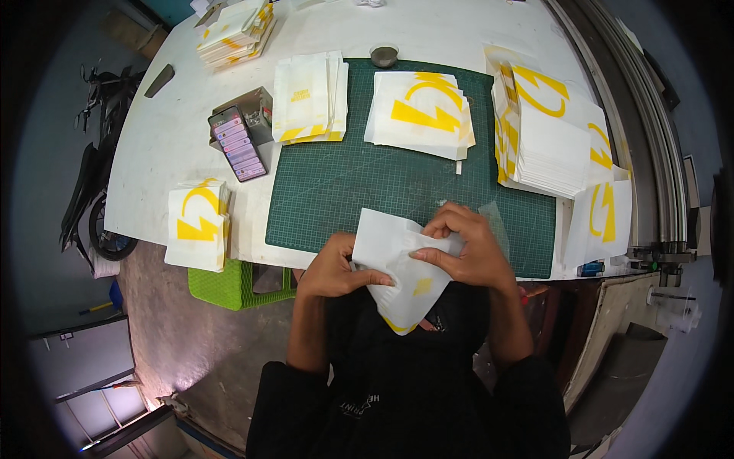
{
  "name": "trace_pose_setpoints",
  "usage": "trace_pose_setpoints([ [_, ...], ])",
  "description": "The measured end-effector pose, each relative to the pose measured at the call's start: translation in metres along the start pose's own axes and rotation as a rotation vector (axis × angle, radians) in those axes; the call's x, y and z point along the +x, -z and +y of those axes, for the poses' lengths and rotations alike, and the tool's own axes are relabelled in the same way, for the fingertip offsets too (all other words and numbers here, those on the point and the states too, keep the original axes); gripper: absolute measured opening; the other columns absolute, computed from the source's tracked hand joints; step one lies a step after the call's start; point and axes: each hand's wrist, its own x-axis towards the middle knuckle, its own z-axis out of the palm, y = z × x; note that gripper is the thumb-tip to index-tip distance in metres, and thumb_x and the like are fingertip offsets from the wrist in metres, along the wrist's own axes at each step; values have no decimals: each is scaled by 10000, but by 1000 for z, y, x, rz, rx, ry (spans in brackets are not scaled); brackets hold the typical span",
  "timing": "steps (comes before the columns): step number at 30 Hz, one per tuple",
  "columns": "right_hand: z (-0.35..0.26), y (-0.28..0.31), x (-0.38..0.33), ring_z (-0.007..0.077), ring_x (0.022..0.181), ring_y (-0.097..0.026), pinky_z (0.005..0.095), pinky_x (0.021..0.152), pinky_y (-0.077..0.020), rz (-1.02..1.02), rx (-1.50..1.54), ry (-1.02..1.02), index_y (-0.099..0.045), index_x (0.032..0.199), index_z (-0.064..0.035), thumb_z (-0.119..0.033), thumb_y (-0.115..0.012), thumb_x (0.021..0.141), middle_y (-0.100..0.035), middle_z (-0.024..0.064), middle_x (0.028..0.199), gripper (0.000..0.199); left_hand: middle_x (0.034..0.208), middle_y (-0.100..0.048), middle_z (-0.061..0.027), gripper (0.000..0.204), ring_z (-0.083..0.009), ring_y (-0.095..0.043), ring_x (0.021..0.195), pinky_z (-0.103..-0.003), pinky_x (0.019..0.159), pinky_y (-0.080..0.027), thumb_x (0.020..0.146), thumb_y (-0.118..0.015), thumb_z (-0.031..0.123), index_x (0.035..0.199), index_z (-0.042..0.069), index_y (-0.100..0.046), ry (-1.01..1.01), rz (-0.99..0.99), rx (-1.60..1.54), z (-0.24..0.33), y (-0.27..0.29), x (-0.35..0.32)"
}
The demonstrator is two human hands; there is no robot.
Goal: The person repeatedly folds white paper sheets with yellow printed logos on a green cutting mat. They smooth each fold with both hands, stack the folded sheets, and occasionally lift a sheet to check alignment before continuing the folding sequence.
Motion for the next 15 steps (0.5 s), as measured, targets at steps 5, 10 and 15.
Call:
trace_pose_setpoints([
  [5,0,10,-2,128,736,-611,304,631,-447,-140,139,-132,-687,848,-43,-183,-913,822,-679,53,842,267,1047,-804,-125,419,-181,-750,980,-354,856,-582,794,-921,116,1162,4,-757,50,14,150,11,0,2],
  [10,-1,9,-9,150,705,-633,317,652,-484,-95,187,-258,-663,860,-32,-138,-856,882,-703,68,823,222,1031,-800,-153,416,-211,-765,956,-361,828,-582,838,-892,186,1180,-2,-748,102,-5,285,19,3,7],
  [15,-12,2,-10,145,720,-654,305,665,-505,-15,132,-240,-665,950,-23,-99,-835,897,-710,70,833,194,943,-786,-183,354,-273,-777,844,-378,757,-577,913,-831,242,1167,6,-762,75,30,237,17,8,1],
])
